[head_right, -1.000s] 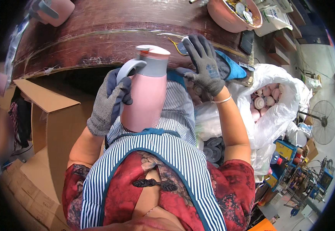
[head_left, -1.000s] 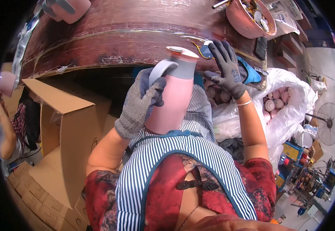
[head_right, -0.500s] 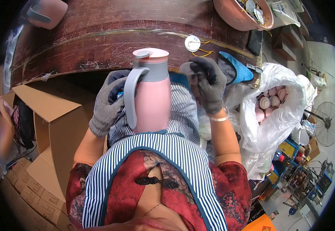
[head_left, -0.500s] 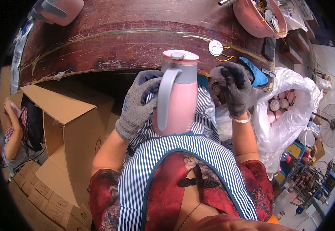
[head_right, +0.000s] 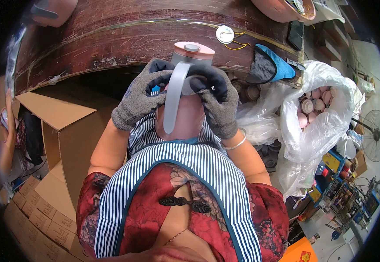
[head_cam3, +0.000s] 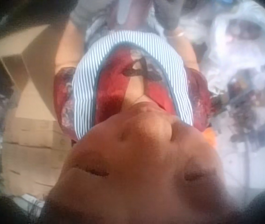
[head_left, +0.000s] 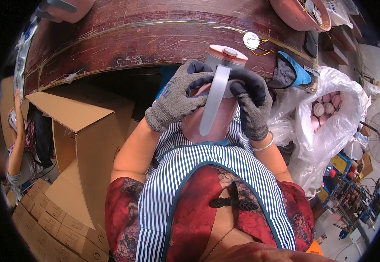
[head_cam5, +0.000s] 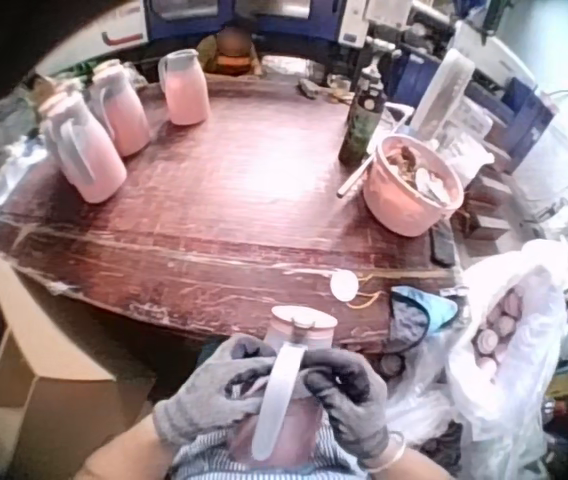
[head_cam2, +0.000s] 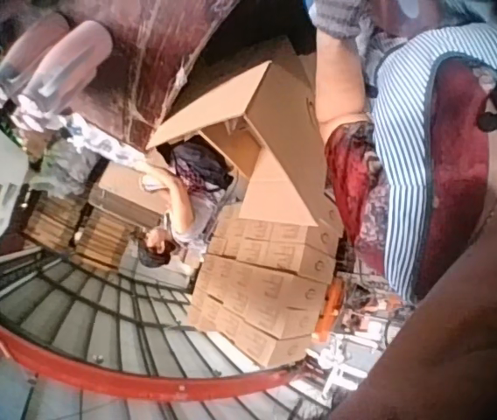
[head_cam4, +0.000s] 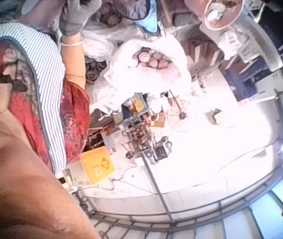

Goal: The person repeatedly assembles pink plastic pitchers by inserting a lid, attaching a handle, and securing a yellow string. They handle multiple pitchers one at a time, placing finished units on the table.

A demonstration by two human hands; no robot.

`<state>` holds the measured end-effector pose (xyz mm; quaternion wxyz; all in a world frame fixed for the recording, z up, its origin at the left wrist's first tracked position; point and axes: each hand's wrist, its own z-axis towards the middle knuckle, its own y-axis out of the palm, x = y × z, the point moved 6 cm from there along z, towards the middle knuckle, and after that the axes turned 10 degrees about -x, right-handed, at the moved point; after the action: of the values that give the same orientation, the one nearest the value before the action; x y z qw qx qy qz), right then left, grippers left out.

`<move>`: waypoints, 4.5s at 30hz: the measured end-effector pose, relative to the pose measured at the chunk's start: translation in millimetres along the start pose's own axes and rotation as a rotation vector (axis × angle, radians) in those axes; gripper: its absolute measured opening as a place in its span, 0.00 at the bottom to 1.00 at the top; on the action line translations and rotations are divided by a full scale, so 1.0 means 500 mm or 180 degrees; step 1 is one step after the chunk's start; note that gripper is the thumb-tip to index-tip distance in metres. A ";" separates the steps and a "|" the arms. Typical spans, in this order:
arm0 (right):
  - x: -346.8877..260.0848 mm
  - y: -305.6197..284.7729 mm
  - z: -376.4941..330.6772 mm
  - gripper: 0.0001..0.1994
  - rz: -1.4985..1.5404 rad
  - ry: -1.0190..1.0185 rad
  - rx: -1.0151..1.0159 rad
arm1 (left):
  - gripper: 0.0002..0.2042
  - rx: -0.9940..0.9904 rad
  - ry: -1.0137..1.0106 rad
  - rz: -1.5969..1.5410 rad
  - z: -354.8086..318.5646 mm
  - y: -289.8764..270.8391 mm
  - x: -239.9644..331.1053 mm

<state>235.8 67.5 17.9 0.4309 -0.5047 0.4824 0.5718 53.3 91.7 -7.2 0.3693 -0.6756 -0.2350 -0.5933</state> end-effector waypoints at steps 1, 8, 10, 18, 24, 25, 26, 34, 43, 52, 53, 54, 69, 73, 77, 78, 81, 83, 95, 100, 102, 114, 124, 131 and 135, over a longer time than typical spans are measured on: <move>0.001 0.001 0.000 0.26 0.0342 0.0072 0.0154 | 0.26 -0.0012 0.0008 -0.0064 0.002 0.002 0.000; 0.033 -0.020 -0.019 0.30 -0.0230 -0.0152 0.0665 | 0.25 0.0289 0.0128 0.0175 0.000 0.011 0.007; 0.035 -0.014 -0.022 0.30 -0.0110 -0.0101 0.0737 | 0.22 0.0378 0.0138 0.0423 0.006 0.018 0.009; 0.019 -0.010 -0.037 0.33 0.0116 0.0155 -0.0158 | 0.13 0.0935 0.0047 0.0755 -0.003 0.015 0.036; 0.012 -0.085 -0.041 0.35 0.0451 0.0797 -0.0194 | 0.09 0.0804 -0.0199 0.0395 -0.025 -0.002 0.041; 0.000 -0.085 -0.037 0.35 0.0507 0.0813 -0.0447 | 0.10 0.0688 -0.0459 -0.1168 -0.031 -0.009 0.016; -0.012 -0.086 -0.035 0.33 0.0528 0.0751 -0.0417 | 0.12 0.0544 -0.0713 -0.2730 -0.039 -0.008 -0.001; -0.118 -0.054 0.051 0.30 -0.0876 -0.0852 -0.0393 | 0.15 0.0091 0.0535 -0.4076 0.015 -0.017 -0.021; -0.153 0.009 0.126 0.32 -0.2041 -0.1908 -0.0557 | 0.27 -0.0150 -0.0405 -0.2918 0.064 -0.044 0.074; -0.067 -0.036 0.074 0.40 -0.0704 -0.1661 0.0049 | 0.20 -0.0225 0.0333 0.1235 0.049 -0.133 0.152; -0.037 -0.018 0.051 0.41 -0.1624 -0.1522 -0.0155 | 0.18 -0.0947 0.0820 0.1449 0.070 -0.159 0.169; 0.001 0.020 0.033 0.40 -0.1622 -0.1297 -0.0646 | 0.16 -0.1439 0.1323 0.1667 0.050 -0.170 0.163; 0.109 -0.367 -0.433 0.10 -0.1933 -0.0205 0.2763 | 0.28 0.0523 0.0942 0.0377 0.019 -0.055 -0.001; 0.419 -0.643 -0.764 0.08 0.0659 0.1584 0.4341 | 0.23 0.0003 0.0434 0.0221 0.068 -0.006 -0.023; 0.543 -0.782 -0.828 0.13 0.0607 0.2666 0.4814 | 0.22 -0.0208 0.0284 0.0314 0.100 0.025 0.017; 0.549 -0.809 -0.807 0.14 0.0341 0.2675 0.4709 | 0.23 -0.0133 0.0115 0.0491 0.100 0.026 0.024; 0.545 -0.865 -0.756 0.19 -0.0558 0.2778 0.4363 | 0.25 0.0095 0.0437 0.0709 0.094 0.044 0.058; 0.534 -0.872 -0.741 0.22 -0.1194 0.2853 0.4188 | 0.24 0.0323 0.0482 0.1552 0.085 0.051 0.085; 0.064 -0.333 -0.563 0.26 -0.1231 -0.0980 0.2615 | 0.43 0.0830 -0.0148 0.1628 -0.025 -0.075 0.073; 0.249 -0.283 -0.290 0.29 -0.0232 0.0596 0.0548 | 0.40 0.0203 0.0213 0.2541 -0.054 -0.071 0.103; 0.256 -0.233 -0.257 0.32 -0.2911 0.0411 0.0572 | 0.31 0.0269 0.0204 0.2673 -0.043 -0.080 0.089; 0.144 -0.108 -0.246 0.45 -0.3647 0.0485 -0.0581 | 0.14 0.2127 -0.0005 0.2163 -0.185 -0.176 -0.008; 0.139 0.007 -0.151 0.44 -0.4931 -0.0038 -0.1264 | 0.13 0.2715 -0.1487 0.0719 -0.401 -0.208 -0.188; 0.054 -0.042 -0.097 0.35 -0.1326 -0.0436 -0.0512 | 0.10 0.2852 -0.0982 -0.0191 -0.334 -0.180 -0.182; -0.072 0.051 -0.065 0.41 -0.1938 -0.1188 -0.0509 | 0.13 0.2801 -0.0597 -0.0563 -0.251 -0.157 -0.106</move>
<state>220.4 31.1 55.8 0.6210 -0.5443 0.1769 0.5355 -94.7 48.8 -38.4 0.5461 -0.4827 -0.5538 -0.4026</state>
